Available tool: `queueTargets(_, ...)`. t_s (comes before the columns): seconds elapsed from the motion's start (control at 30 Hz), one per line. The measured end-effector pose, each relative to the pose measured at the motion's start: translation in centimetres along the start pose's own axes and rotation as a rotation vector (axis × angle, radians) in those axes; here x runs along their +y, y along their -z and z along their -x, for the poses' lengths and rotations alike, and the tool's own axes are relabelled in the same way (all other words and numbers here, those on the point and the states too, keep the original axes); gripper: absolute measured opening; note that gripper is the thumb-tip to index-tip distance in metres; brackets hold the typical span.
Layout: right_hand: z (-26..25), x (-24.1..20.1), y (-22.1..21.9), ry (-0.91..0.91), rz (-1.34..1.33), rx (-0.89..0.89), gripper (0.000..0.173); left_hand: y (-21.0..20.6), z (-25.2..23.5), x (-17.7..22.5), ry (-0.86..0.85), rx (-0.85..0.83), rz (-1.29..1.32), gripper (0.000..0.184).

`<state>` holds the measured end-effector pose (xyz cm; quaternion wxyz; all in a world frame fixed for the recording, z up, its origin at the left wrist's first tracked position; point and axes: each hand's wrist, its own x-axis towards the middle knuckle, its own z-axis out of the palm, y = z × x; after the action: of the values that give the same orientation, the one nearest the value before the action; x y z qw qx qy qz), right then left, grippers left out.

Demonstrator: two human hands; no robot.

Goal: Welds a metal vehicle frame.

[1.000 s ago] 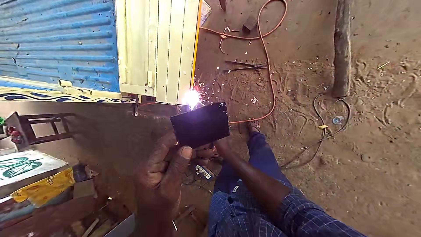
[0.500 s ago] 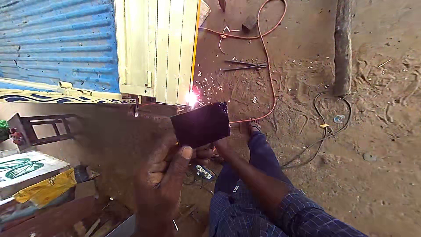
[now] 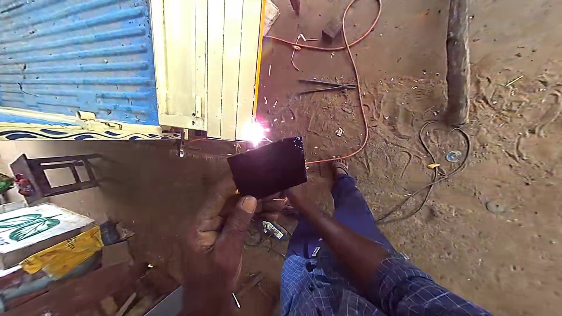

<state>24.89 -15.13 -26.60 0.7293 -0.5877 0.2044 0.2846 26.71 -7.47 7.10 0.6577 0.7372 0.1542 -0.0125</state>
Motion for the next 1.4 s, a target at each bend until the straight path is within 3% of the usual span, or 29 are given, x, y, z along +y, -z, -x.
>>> queueTargets(0.17, 0.8, -0.7, 0.4, 0.019, 0.01, -0.042, 0.082, 0.0, 0.1, -0.2, -0.014, 0.014, 0.025, 0.031)
queueTargets(0.23, 1.2, -1.4, 0.4, 0.086, -0.035, -0.025, 0.062, 0.0, 0.2, -0.3, -0.017, 0.027, 0.021, 0.029)
queueTargets(0.3, 1.8, -2.4, 0.5, 0.075, -0.05, -0.024, 0.054, 0.0, 0.4, -0.4, -0.007, 0.032, 0.019, 0.031)
queueTargets(0.43, 1.4, -1.8, 0.7, -0.04, -0.001, -0.063, 0.074, 0.0, 0.3, -0.3, 0.0, 0.016, 0.003, 0.031)
queueTargets(0.63, 0.7, -1.8, 0.4, -0.081, 0.068, -0.027, 0.084, 0.0, 0.1, -0.2, 0.0, 0.022, -0.002, 0.032)
queueTargets(1.17, 1.4, -1.8, 0.4, -0.026, 0.04, -0.057, 0.078, 0.0, 0.1, -0.4, -0.012, 0.021, 0.025, 0.032)
queueTargets(1.3, 1.3, -10.3, 0.2, -0.38, 0.111, -0.06, 0.07, -0.1, 0.0, -0.2, 0.018, 0.022, 0.031, 0.032)
queueTargets(1.33, 1.2, -10.1, 0.3, -0.37, 0.098, -0.065, 0.072, -0.2, -0.1, -0.2, 0.022, 0.029, 0.028, 0.032)
queueTargets(1.4, 0.9, -4.2, 0.3, -0.142, 0.033, -0.05, 0.074, -0.1, -0.1, -0.3, 0.008, 0.028, 0.028, 0.032)
